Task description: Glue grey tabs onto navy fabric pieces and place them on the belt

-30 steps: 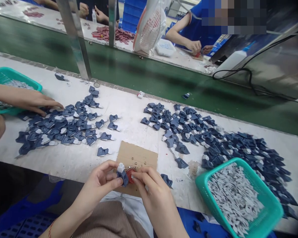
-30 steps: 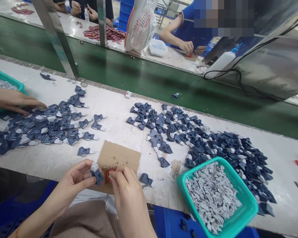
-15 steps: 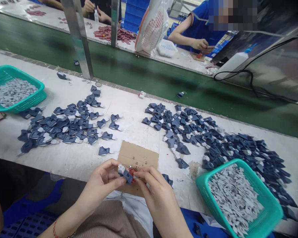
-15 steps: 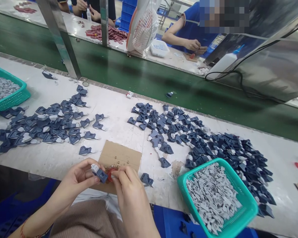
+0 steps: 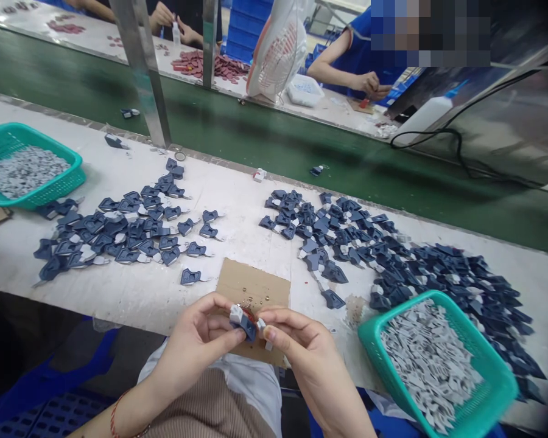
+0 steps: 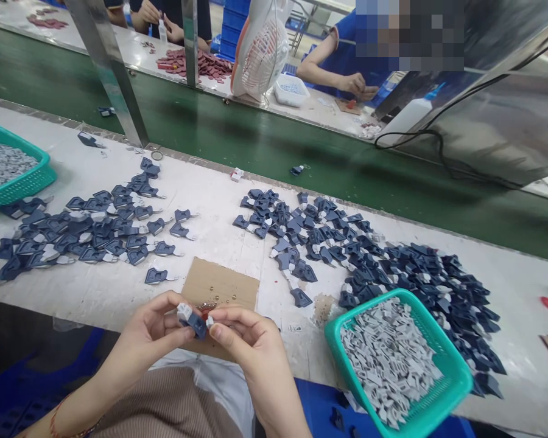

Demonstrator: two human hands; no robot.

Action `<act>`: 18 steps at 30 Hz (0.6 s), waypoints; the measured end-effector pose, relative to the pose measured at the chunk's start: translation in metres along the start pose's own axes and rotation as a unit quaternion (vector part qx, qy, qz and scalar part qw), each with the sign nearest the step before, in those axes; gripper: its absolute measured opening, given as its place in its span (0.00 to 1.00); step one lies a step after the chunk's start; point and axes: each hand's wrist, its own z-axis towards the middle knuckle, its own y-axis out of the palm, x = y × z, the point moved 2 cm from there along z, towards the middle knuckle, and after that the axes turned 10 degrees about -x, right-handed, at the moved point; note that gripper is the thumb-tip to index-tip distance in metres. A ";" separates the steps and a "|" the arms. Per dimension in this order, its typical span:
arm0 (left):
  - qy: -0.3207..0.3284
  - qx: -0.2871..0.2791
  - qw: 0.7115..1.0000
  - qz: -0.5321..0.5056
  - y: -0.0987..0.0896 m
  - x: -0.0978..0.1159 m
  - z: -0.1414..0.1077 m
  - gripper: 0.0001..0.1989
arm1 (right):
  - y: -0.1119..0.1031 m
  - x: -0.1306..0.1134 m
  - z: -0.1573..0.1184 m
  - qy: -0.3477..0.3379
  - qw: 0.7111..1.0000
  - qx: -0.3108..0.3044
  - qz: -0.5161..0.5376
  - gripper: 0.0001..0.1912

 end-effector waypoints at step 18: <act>0.021 0.019 0.999 0.020 0.010 -0.004 0.002 0.09 | 0.002 0.000 -0.004 -0.022 1.000 -0.007 -0.003 0.08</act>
